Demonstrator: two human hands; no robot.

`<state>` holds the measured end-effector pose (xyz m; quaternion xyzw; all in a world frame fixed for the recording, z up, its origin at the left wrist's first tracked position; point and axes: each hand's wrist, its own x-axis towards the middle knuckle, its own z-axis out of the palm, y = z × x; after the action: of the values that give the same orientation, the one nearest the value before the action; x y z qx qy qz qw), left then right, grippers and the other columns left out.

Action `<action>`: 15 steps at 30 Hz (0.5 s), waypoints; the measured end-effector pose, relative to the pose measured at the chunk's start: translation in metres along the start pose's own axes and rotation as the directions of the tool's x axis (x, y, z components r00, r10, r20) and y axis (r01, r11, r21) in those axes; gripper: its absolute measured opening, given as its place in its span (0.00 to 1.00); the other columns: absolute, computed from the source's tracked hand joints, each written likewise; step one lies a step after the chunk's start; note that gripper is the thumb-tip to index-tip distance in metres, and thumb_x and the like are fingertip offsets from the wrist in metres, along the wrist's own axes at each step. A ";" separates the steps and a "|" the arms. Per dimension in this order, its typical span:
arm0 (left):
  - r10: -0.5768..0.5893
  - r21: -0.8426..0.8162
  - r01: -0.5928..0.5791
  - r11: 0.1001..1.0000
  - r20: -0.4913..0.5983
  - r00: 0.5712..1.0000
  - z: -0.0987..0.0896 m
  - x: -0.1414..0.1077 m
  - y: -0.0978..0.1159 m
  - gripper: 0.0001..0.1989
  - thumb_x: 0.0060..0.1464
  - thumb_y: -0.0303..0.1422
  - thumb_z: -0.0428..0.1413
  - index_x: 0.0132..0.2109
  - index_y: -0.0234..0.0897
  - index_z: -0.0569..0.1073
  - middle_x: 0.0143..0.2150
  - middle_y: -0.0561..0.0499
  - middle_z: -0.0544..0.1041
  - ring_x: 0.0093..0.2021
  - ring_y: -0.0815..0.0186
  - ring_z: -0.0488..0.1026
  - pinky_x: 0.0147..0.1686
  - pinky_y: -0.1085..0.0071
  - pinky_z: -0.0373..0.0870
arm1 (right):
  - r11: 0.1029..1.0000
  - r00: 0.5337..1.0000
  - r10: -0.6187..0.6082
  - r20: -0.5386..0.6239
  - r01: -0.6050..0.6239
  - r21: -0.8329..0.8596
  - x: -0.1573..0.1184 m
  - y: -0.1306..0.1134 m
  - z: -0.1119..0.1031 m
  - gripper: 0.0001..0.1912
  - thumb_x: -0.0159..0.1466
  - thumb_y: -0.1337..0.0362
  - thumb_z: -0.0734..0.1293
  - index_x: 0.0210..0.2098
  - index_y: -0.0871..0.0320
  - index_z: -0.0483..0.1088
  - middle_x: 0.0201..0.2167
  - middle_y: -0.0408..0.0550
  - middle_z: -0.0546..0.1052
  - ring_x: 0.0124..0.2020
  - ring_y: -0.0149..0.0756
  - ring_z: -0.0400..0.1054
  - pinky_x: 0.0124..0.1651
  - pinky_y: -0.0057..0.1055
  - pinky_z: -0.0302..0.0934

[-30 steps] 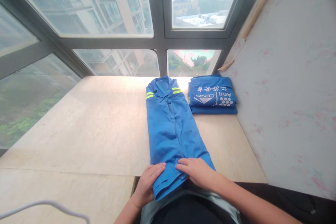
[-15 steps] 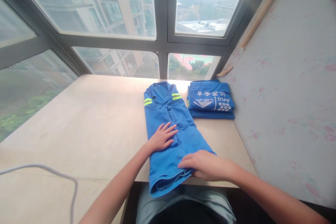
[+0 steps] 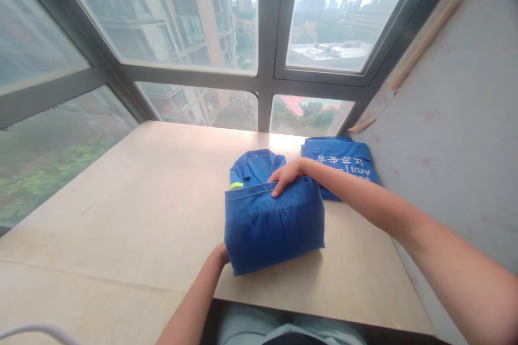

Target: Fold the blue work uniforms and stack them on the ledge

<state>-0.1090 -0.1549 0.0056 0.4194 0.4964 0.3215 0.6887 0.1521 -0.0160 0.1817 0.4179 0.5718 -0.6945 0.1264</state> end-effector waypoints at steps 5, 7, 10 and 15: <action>-0.098 -0.257 0.095 0.962 0.001 0.995 -0.010 -0.005 0.003 0.29 0.53 0.47 0.64 0.57 0.36 0.74 0.55 0.41 0.78 0.59 0.50 0.73 0.62 0.53 0.67 | 0.981 0.906 -0.051 -0.420 -0.033 -0.191 0.062 0.017 -0.019 0.08 0.52 0.72 0.74 0.30 0.73 0.75 0.31 0.43 0.81 0.34 0.28 0.70 0.48 0.29 0.63; -0.133 -0.277 0.118 0.954 -0.036 0.990 -0.004 -0.006 0.001 0.32 0.48 0.41 0.69 0.58 0.34 0.73 0.57 0.39 0.77 0.58 0.49 0.73 0.62 0.53 0.66 | 0.975 0.878 -0.098 -0.469 -0.009 -0.222 0.077 0.029 -0.020 0.06 0.51 0.73 0.73 0.27 0.72 0.75 0.30 0.43 0.81 0.33 0.27 0.69 0.48 0.26 0.62; -0.162 -0.303 0.142 0.942 -0.041 0.986 0.003 -0.008 0.001 0.35 0.45 0.35 0.71 0.60 0.33 0.71 0.56 0.37 0.77 0.57 0.47 0.75 0.61 0.50 0.67 | 0.973 0.884 -0.130 -0.448 0.026 -0.230 0.083 0.041 -0.022 0.06 0.49 0.74 0.73 0.27 0.71 0.76 0.29 0.41 0.80 0.30 0.24 0.67 0.45 0.22 0.61; -0.182 -0.410 0.194 0.891 0.069 0.981 0.001 -0.008 0.012 0.34 0.51 0.37 0.67 0.63 0.31 0.69 0.57 0.36 0.77 0.58 0.48 0.74 0.62 0.52 0.68 | 0.965 0.900 -0.166 -0.403 0.064 -0.255 0.078 0.043 -0.027 0.12 0.48 0.73 0.74 0.33 0.70 0.78 0.31 0.41 0.81 0.31 0.25 0.68 0.45 0.25 0.61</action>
<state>-0.1110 -0.1564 0.0193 0.2180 0.4451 0.3454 0.7969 0.1438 0.0184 0.0959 0.5051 0.6875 -0.5217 0.0070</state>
